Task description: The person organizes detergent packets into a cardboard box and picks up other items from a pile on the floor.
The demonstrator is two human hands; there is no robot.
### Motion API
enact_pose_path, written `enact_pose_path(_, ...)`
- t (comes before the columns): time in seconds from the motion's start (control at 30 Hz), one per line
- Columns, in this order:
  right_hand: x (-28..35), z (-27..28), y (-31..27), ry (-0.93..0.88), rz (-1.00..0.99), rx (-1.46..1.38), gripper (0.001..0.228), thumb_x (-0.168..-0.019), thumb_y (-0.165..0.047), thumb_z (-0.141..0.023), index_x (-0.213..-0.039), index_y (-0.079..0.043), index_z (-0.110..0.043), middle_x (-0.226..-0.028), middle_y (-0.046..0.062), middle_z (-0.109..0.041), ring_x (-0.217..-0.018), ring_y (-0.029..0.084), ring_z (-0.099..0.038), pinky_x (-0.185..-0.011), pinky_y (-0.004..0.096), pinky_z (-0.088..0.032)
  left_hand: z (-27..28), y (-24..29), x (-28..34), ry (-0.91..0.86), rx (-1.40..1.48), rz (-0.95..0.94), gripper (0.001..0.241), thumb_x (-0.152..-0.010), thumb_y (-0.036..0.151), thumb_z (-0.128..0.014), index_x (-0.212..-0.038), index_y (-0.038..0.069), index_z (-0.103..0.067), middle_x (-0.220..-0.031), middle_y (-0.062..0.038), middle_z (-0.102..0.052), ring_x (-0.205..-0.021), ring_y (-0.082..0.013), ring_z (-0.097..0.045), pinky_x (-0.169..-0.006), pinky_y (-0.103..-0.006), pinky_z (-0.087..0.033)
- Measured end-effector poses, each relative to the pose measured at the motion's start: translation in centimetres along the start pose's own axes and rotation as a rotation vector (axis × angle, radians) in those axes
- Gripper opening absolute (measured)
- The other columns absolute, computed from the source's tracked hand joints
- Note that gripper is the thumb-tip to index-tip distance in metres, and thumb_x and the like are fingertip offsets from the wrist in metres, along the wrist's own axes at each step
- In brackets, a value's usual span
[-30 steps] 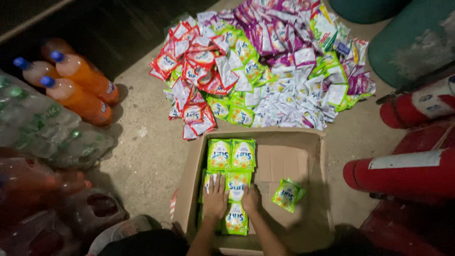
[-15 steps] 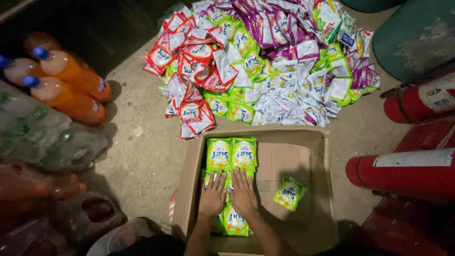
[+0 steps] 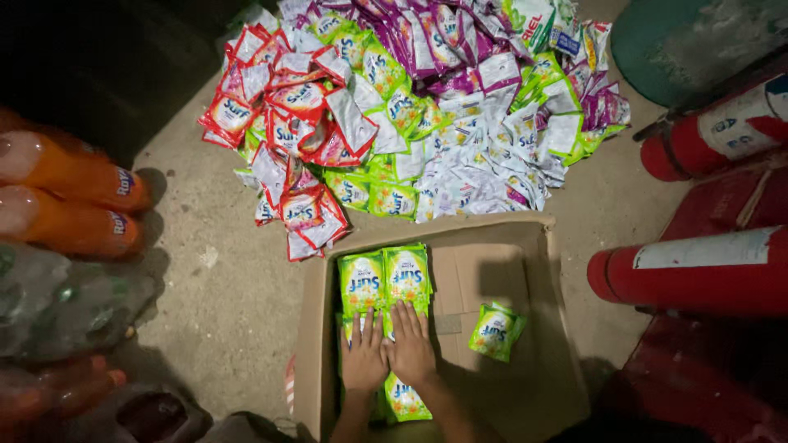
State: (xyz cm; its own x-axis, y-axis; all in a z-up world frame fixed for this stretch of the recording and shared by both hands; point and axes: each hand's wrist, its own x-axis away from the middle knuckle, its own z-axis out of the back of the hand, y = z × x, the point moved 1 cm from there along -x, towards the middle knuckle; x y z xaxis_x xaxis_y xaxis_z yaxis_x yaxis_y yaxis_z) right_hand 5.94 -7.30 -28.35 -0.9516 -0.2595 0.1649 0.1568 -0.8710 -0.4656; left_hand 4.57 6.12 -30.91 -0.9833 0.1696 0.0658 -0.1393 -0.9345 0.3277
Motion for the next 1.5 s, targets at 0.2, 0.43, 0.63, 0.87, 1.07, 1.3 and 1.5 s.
enact_pose_path(0.2,0.4,-0.7,0.6,0.107,0.035,-0.038,0.071,-0.097,-0.03,-0.055,-0.155,0.0,-0.03,-0.162,0.02,-0.03,-0.152,0.035,-0.021,-0.122,0.054,-0.011,-0.3,0.7,0.2,0.2,0.092,0.061,0.054,-0.094,0.028,-0.051,-0.146,0.013,-0.049,-0.154,-0.008,-0.046,-0.145,-0.0317,-0.037,-0.115,-0.0578,-0.026)
enact_pose_path(0.43,-4.9,2.0,3.9,0.681,-0.087,-0.569,0.031,-0.094,-0.011,-0.054,-0.12,-0.003,-0.07,-0.122,0.015,-0.07,-0.115,0.03,-0.065,-0.101,0.04,-0.05,1.0,6.6,-9.5,0.706,0.571,0.051,0.024,-0.089,0.014,-0.061,-0.108,0.013,-0.074,-0.11,-0.011,-0.068,-0.109,-0.0316,-0.063,-0.097,-0.0456,-0.051)
enact_pose_path(0.63,-23.9,4.5,10.7,0.629,-0.238,-1.13,0.022,-0.102,-0.011,-0.053,-0.112,0.004,-0.066,-0.109,0.025,-0.064,-0.099,0.037,-0.065,-0.089,0.038,-0.052,8.0,7.7,-28.6,0.59,0.776,0.163,0.028,-0.085,0.007,-0.057,-0.109,0.003,-0.071,-0.11,-0.022,-0.064,-0.109,-0.0411,-0.059,-0.096,-0.0501,-0.048)
enact_pose_path(0.87,-34.4,4.4,12.6,0.15,-0.605,-0.359,0.05,-0.089,-0.024,-0.07,-0.13,-0.001,-0.053,-0.122,0.026,-0.064,-0.113,0.039,-0.064,-0.096,0.044,-0.052,3.0,0.0,-33.9,0.226,0.311,0.155,0.043,-0.087,0.02,-0.06,-0.128,0.01,-0.063,-0.146,-0.02,-0.049,-0.127,-0.0437,-0.051,-0.103,-0.0504,-0.044)
enact_pose_path(1.07,-36.4,3.1,13.3,0.097,-0.505,-0.095,0.075,-0.085,-0.026,-0.075,-0.142,0.004,-0.037,-0.129,0.03,-0.061,-0.118,0.043,-0.063,-0.096,0.049,-0.054,1.0,-1.2,-36.1,0.026,0.394,0.133,0.045,-0.083,0.018,-0.061,-0.128,0.013,-0.06,-0.149,-0.01,-0.049,-0.123,-0.0418,-0.055,-0.105,-0.0494,-0.048)
enact_pose_path(1.3,-34.5,4.3,10.9,-0.035,-0.566,-0.058,0.059,-0.083,-0.02,-0.073,-0.131,-0.001,-0.045,-0.125,0.025,-0.067,-0.113,0.042,-0.068,-0.094,0.049,-0.056,-1.4,-2.1,-36.6,-0.213,0.118,0.235,0.041,-0.091,0.026,-0.065,-0.13,0.022,-0.054,-0.136,-0.006,-0.05,-0.126,-0.0363,-0.05,-0.096,-0.0548,-0.048)
enact_pose_path(1.5,-28.1,7.3,8.0,-0.372,-0.388,-0.012,0.06,-0.08,-0.038,-0.079,-0.125,-0.003,-0.06,-0.12,0.02,-0.069,-0.111,0.039,-0.068,-0.092,0.049,-0.055,-2.0,-3.7,-32.6,-0.285,0.099,0.094,0.032,-0.078,0.027,-0.078,-0.109,0.022,-0.071,-0.124,-0.009,-0.06,-0.118,-0.036,-0.057,-0.096,-0.0483,-0.052)
